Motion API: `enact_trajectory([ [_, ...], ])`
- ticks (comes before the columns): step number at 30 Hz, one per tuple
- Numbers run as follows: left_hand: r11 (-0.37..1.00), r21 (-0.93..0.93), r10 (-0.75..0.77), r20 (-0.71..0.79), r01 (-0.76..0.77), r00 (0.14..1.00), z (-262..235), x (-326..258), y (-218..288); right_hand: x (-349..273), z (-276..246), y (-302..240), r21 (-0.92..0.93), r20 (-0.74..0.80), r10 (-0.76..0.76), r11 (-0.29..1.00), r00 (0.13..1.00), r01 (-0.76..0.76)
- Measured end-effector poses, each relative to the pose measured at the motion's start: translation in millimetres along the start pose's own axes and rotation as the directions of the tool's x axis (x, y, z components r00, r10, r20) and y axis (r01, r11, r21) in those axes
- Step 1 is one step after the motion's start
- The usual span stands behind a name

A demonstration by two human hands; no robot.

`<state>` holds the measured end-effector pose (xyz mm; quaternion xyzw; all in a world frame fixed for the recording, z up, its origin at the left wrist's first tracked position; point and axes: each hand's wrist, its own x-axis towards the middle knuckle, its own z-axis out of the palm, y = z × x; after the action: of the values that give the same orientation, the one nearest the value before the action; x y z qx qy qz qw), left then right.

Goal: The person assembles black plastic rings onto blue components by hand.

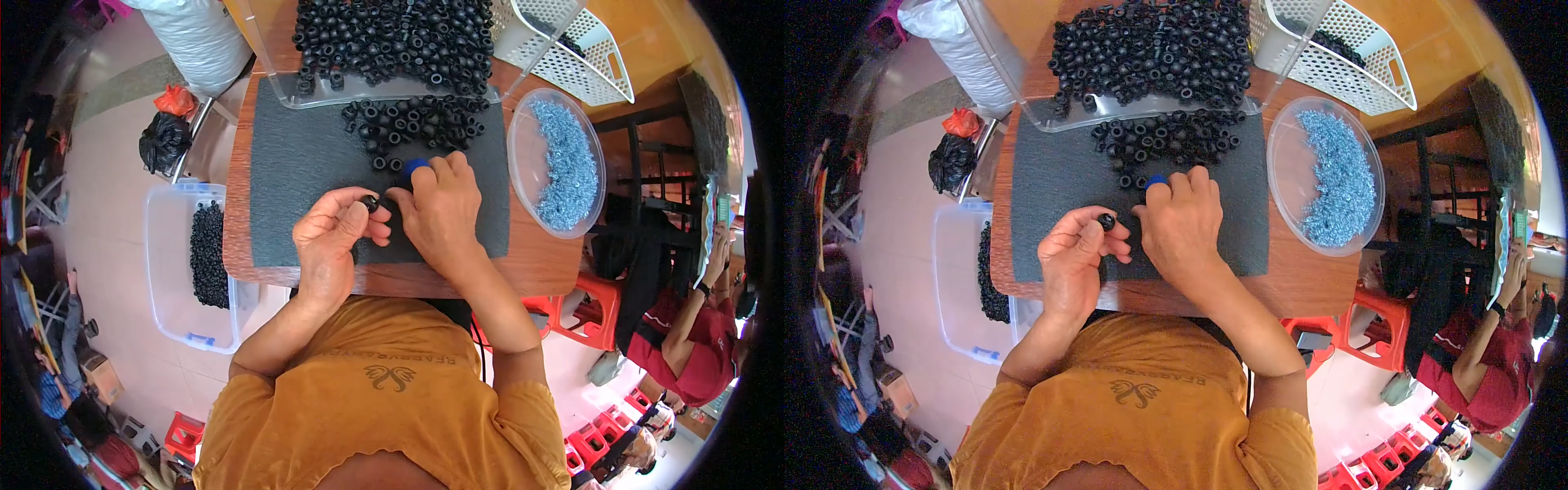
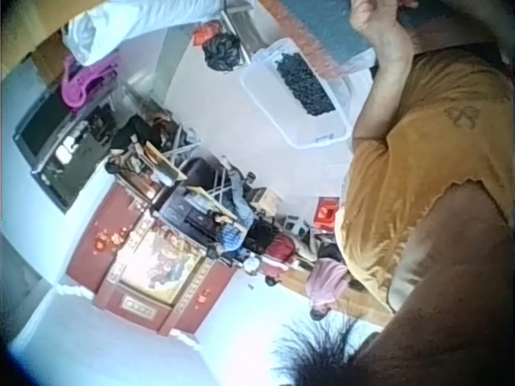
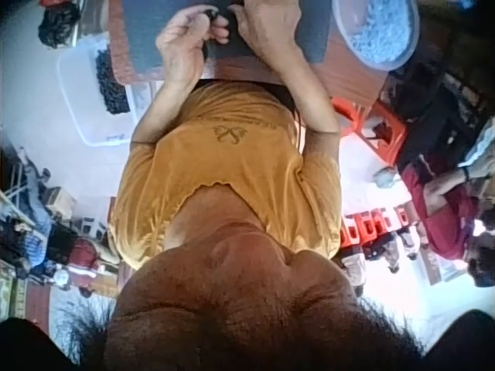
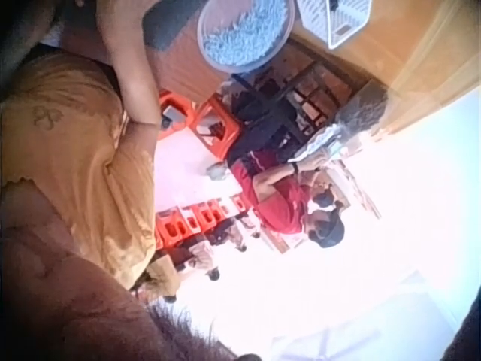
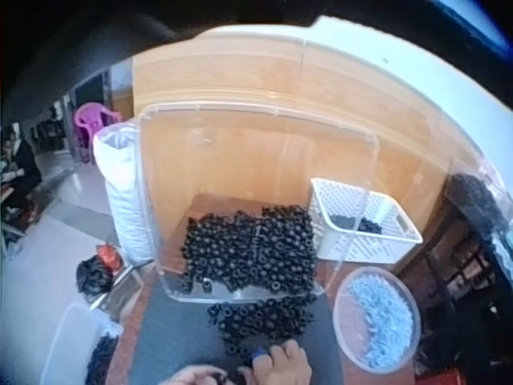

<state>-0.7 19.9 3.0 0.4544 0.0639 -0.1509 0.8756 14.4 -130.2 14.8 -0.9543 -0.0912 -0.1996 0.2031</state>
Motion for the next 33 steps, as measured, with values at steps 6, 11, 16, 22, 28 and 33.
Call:
enact_trajectory([
  [6,1.000,0.005,0.002,-0.011,-0.002,1.000,-4.6,0.1,0.7,-6.4,-0.8,-3.8,-0.046,0.048,0.067,0.997,0.997,-0.065],
  [11,1.000,0.021,0.014,0.000,-0.014,1.000,-5.4,1.0,-1.9,-9.1,5.0,-1.5,-0.066,-0.003,0.037,0.997,0.999,-0.037],
  [16,0.999,0.028,0.042,0.003,-0.042,0.999,-7.9,0.3,-3.8,-12.0,7.3,-0.2,0.023,-0.074,0.052,0.998,0.996,-0.051],
  [22,0.999,0.021,0.047,-0.005,-0.046,0.999,-8.2,-0.2,-2.5,-7.8,15.5,3.2,0.075,-0.138,-0.135,0.986,0.981,0.146],
  [28,0.999,-0.011,0.034,-0.003,-0.034,0.999,-8.0,-0.2,0.7,-4.6,15.0,5.4,-0.031,-0.033,-0.191,0.981,0.981,0.190],
  [33,0.999,-0.014,0.032,-0.006,-0.032,0.999,-9.8,0.9,-0.3,2.8,13.9,10.8,0.086,-0.019,-0.309,0.947,0.951,0.309],
])
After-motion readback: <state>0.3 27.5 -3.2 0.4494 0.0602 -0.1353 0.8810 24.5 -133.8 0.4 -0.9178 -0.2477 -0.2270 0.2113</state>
